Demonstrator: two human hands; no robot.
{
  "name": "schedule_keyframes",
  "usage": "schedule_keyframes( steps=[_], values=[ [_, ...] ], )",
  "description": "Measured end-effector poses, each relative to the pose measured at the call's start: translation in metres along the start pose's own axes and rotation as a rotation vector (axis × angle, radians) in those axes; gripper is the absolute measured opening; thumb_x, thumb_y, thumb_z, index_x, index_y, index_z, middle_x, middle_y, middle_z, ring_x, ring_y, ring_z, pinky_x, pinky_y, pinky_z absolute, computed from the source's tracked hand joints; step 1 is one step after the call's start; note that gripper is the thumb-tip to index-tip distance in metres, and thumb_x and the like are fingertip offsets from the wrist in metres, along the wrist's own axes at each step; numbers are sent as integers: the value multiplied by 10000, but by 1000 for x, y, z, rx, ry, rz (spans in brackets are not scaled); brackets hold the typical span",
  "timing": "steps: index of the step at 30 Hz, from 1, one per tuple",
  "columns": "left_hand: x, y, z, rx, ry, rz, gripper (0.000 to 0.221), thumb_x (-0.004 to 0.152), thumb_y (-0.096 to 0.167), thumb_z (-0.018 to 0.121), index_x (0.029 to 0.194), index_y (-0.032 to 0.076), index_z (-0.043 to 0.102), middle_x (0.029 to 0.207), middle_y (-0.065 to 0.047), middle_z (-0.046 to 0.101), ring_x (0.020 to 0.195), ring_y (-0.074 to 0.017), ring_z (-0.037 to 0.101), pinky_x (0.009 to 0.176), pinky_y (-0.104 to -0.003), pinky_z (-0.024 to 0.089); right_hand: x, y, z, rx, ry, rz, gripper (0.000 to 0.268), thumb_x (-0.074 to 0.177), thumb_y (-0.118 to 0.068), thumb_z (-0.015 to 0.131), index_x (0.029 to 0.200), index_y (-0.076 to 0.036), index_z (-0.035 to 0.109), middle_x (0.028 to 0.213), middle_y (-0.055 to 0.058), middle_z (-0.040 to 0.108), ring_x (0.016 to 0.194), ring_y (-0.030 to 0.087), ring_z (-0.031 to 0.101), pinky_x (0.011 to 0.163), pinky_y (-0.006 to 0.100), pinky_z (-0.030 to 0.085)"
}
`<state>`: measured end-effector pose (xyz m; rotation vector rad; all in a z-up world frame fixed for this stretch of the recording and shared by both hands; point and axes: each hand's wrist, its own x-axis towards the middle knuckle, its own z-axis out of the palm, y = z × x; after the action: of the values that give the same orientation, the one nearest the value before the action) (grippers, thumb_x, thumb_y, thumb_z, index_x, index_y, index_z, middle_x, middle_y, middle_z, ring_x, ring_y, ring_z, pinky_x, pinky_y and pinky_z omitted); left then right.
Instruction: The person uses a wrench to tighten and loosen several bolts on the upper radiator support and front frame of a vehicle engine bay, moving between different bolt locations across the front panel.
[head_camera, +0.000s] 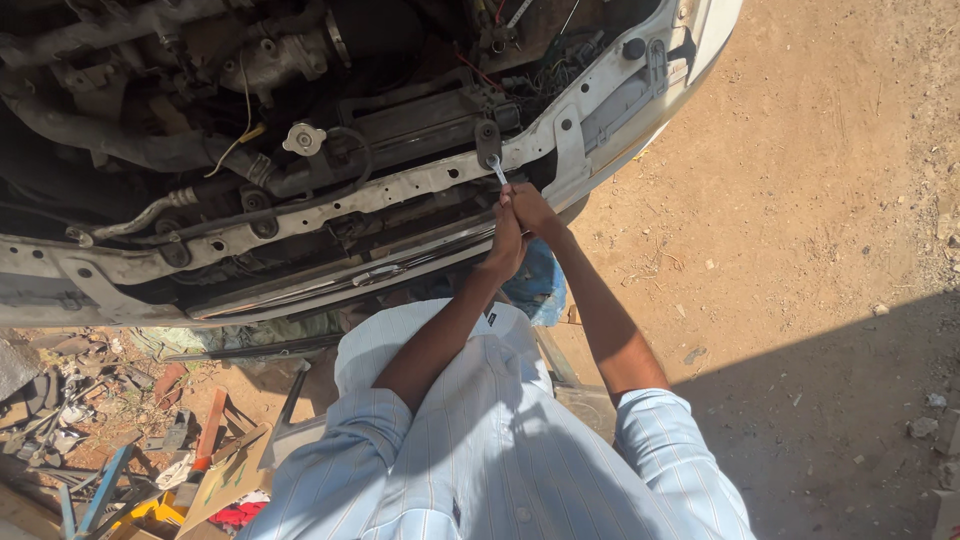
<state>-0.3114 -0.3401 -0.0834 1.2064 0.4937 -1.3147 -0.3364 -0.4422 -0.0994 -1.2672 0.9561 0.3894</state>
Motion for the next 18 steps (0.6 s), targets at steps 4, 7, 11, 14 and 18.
schedule_keyframes(
  steps=[4,7,11,14,18],
  values=[
    [3,11,22,129,-217,-60,639,1041,555,267,1461,78,330,1155,-149,600,919,-252,689,776,-423,607,0,-61,-46,-778,-32,-7,231,921,-220,633,1046,-44,719,998,189,733,947,363,695,836,477,532],
    [-8,41,-8,654,-206,4,624,1032,480,428,1469,47,322,1142,-183,650,851,-228,721,715,-392,628,-12,-100,-64,-1068,169,-163,335,994,-387,672,989,-65,766,970,217,741,970,394,700,856,502,544],
    [-42,83,-71,780,-145,10,534,1022,400,490,1422,54,409,1162,-162,673,831,-194,705,700,-347,596,-4,-145,-68,-1193,269,-348,322,827,-383,833,869,-69,777,848,204,740,859,368,720,783,488,565],
    [-67,100,-123,747,-45,19,452,1035,380,486,1342,49,500,1134,-131,669,826,-166,678,701,-316,571,25,-174,-63,-1053,203,-615,283,655,-194,916,764,-2,739,777,193,736,886,396,672,727,488,543],
    [-90,113,-155,597,29,8,417,1061,398,458,1294,56,508,1069,-122,650,815,-174,673,677,-340,557,54,-192,-29,-763,185,-518,148,853,-22,736,974,2,654,943,179,708,980,354,693,835,462,539]
  ],
)
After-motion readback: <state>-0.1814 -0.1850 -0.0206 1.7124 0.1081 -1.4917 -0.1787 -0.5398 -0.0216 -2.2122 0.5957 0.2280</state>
